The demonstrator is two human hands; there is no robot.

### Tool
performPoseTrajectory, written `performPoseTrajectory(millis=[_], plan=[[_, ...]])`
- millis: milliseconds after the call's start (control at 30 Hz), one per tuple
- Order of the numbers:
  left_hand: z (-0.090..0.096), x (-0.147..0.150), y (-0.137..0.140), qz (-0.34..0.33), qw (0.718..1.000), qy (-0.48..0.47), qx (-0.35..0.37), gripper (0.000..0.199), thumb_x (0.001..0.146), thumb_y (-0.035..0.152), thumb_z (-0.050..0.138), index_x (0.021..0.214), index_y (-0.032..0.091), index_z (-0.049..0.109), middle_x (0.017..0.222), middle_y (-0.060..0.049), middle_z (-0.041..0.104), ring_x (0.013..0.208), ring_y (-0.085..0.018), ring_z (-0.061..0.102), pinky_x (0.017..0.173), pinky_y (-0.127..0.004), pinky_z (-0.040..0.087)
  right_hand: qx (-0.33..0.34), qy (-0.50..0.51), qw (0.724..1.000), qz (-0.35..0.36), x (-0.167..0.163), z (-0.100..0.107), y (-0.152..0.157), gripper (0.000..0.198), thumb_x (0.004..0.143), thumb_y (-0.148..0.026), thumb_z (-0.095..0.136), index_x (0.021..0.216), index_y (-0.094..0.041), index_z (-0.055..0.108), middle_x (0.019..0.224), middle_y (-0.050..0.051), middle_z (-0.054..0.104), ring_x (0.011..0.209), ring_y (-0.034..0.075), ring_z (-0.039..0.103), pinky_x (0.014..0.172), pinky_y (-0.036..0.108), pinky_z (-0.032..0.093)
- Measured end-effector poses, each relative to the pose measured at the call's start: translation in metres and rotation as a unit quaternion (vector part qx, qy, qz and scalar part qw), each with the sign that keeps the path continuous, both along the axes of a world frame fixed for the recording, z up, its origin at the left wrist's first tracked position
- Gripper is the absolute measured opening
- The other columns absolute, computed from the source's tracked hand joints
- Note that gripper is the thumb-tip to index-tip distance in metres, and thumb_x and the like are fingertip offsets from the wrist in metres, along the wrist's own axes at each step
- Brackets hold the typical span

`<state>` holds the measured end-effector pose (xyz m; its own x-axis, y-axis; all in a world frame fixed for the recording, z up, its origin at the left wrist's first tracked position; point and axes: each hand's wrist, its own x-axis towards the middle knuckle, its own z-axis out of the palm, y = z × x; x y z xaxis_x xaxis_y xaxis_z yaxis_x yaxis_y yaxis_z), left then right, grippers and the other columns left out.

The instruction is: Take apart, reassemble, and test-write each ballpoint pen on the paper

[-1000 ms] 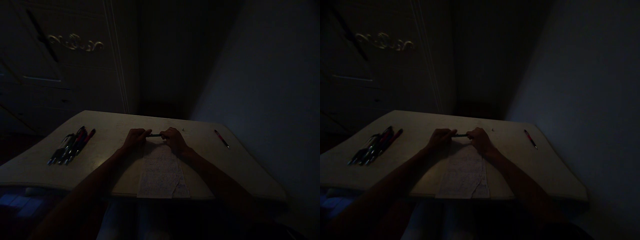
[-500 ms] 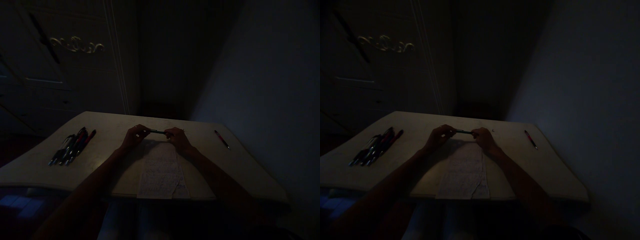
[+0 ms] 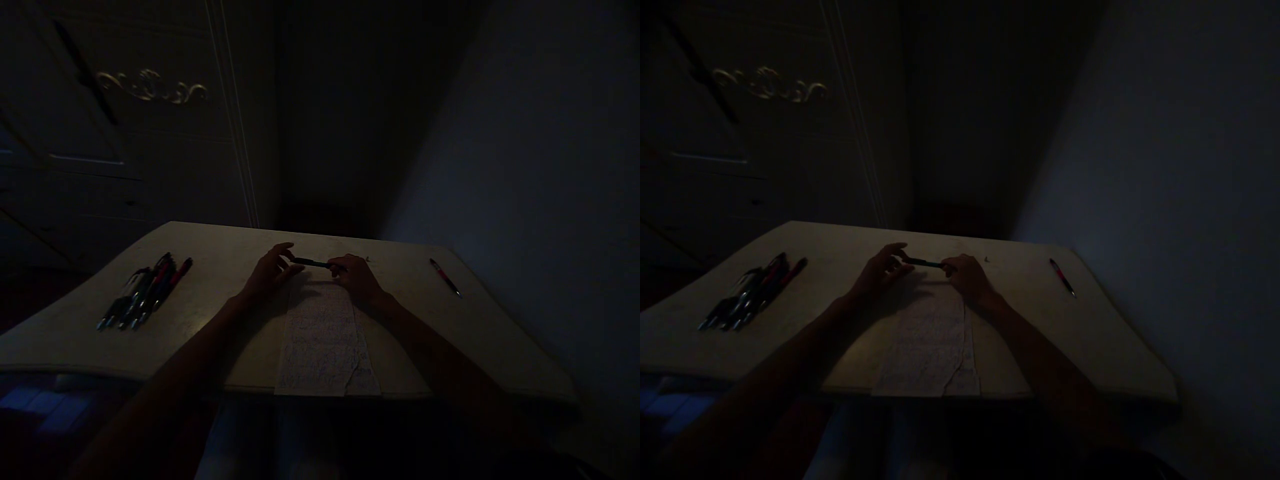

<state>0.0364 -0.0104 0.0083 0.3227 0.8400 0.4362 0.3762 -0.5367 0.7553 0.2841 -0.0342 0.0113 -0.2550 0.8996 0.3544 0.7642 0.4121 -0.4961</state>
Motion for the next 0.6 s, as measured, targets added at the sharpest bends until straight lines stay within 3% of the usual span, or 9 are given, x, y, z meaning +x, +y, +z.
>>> performPoseTrajectory(millis=[67,200,367,433,533,600], plan=[[-0.0005,0.0002,0.0003,-0.017,0.999,-0.013,0.028,0.047,0.078,0.045,0.074,0.117,0.020,0.066,0.103,-0.010,0.072,0.071,-0.016,0.065,0.064,-0.029,0.053,0.003,0.000,1.000,0.002,0.0007,-0.0010,0.0005,0.028,0.087,-0.010,0.058,0.102,-0.019,0.080,0.079,0.006,0.076,0.079,0.021,0.064,0.081,0.034,0.046],[0.0001,-0.0006,-0.0022,-0.012,1.000,-0.007,0.019,0.026,0.084,0.041,0.068,0.091,0.017,0.073,0.079,-0.007,0.073,0.063,-0.017,0.062,0.061,-0.029,0.050,0.004,-0.004,1.000,0.006,0.0002,-0.0017,-0.0003,0.028,0.086,-0.009,0.059,0.101,-0.019,0.080,0.079,0.006,0.076,0.077,0.021,0.064,0.078,0.033,0.046],[0.0025,-0.0008,-0.0073,0.031,0.995,0.002,-0.090,0.056,0.094,0.061,0.050,0.067,0.015,0.067,0.052,-0.003,0.058,0.046,-0.014,0.053,0.047,-0.027,0.040,0.018,0.006,0.999,0.029,-0.0015,-0.0009,-0.0007,0.032,0.083,-0.006,0.057,0.101,-0.020,0.080,0.083,0.005,0.079,0.081,0.022,0.066,0.085,0.036,0.047],[0.0026,-0.0004,-0.0068,0.025,0.996,-0.001,-0.085,0.056,0.094,0.064,0.049,0.074,0.015,0.068,0.057,-0.003,0.062,0.050,-0.015,0.056,0.049,-0.027,0.043,0.019,0.003,0.999,0.036,-0.0013,-0.0006,-0.0003,0.033,0.082,-0.005,0.058,0.101,-0.021,0.080,0.083,0.005,0.079,0.081,0.022,0.067,0.085,0.036,0.048],[0.0014,0.0003,-0.0032,-0.006,1.000,-0.020,-0.023,0.047,0.082,0.058,0.069,0.104,0.017,0.069,0.090,-0.008,0.073,0.065,-0.016,0.065,0.058,-0.028,0.051,0.015,-0.003,0.999,0.031,-0.0004,0.0001,0.0003,0.031,0.084,-0.007,0.059,0.102,-0.021,0.080,0.081,0.004,0.078,0.080,0.022,0.067,0.084,0.035,0.048],[0.0005,0.0004,-0.0009,-0.021,0.999,-0.023,0.020,0.048,0.075,0.050,0.077,0.110,0.019,0.068,0.100,-0.010,0.073,0.071,-0.017,0.067,0.064,-0.028,0.054,0.015,-0.003,1.000,0.019,0.0002,0.0007,0.0004,0.029,0.086,-0.009,0.059,0.102,-0.020,0.080,0.081,0.005,0.078,0.080,0.022,0.067,0.083,0.035,0.048]])
